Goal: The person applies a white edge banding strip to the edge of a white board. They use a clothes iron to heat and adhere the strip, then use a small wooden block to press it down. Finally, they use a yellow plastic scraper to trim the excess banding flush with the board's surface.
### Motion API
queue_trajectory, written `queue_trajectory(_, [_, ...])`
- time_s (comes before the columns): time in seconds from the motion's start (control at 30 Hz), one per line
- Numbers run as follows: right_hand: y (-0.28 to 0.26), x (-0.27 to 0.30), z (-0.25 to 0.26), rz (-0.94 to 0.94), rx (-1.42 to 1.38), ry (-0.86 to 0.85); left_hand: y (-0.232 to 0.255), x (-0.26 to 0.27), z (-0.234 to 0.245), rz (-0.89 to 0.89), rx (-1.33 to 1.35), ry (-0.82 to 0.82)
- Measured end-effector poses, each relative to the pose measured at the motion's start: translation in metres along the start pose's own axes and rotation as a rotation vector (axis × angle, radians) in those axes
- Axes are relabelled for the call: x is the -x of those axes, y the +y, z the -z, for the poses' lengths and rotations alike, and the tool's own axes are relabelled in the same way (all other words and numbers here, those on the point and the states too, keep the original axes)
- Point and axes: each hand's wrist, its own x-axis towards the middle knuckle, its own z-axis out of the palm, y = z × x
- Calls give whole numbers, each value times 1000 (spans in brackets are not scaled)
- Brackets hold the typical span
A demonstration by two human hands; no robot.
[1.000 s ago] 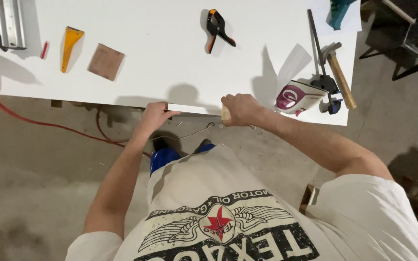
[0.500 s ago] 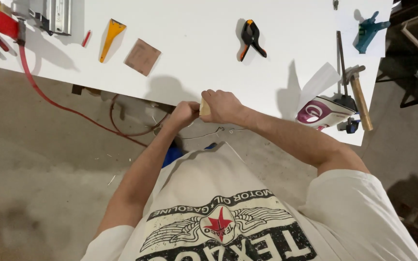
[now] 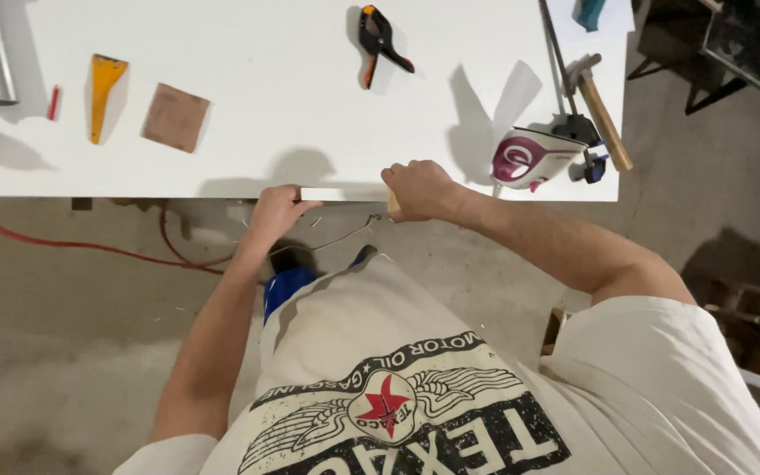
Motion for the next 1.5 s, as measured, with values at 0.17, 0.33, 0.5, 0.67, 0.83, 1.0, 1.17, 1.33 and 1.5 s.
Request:
queue_trajectory(0.17, [47, 46, -18, -97, -77, -44, 10, 2, 1, 31, 67, 12])
queue_trajectory(0.33, [78, 72, -38, -144, -64, -58, 5, 2, 0, 56, 46, 27])
queue_trajectory(0.5, [103, 82, -107, -183, -87, -139, -13, 8, -2, 104, 34, 29])
queue_trajectory(0.67, [72, 122, -94, -224, -584, -278, 10, 10, -3, 149, 95, 57])
queue_trajectory(0.83, [48, 118, -119, 78, -1671, -100, 71, 31, 6, 229, 150, 152])
queue_trajectory(1.0, [-18, 72, -55, 368, -1554, 272, 134, 83, 9, 549, 495, 232])
queue_trajectory(1.17, [-108, -6, -27, 496, -1128, 582, 135, 103, 5, 374, 1075, 422])
queue_trajectory(1.33, [-148, -23, 6, 541, -935, 662, -28, 65, 78, 385, 806, 748])
queue_trajectory(1.5, [-149, 16, 11, 107, -1457, 349, -302, -11, 137, 479, 362, 804])
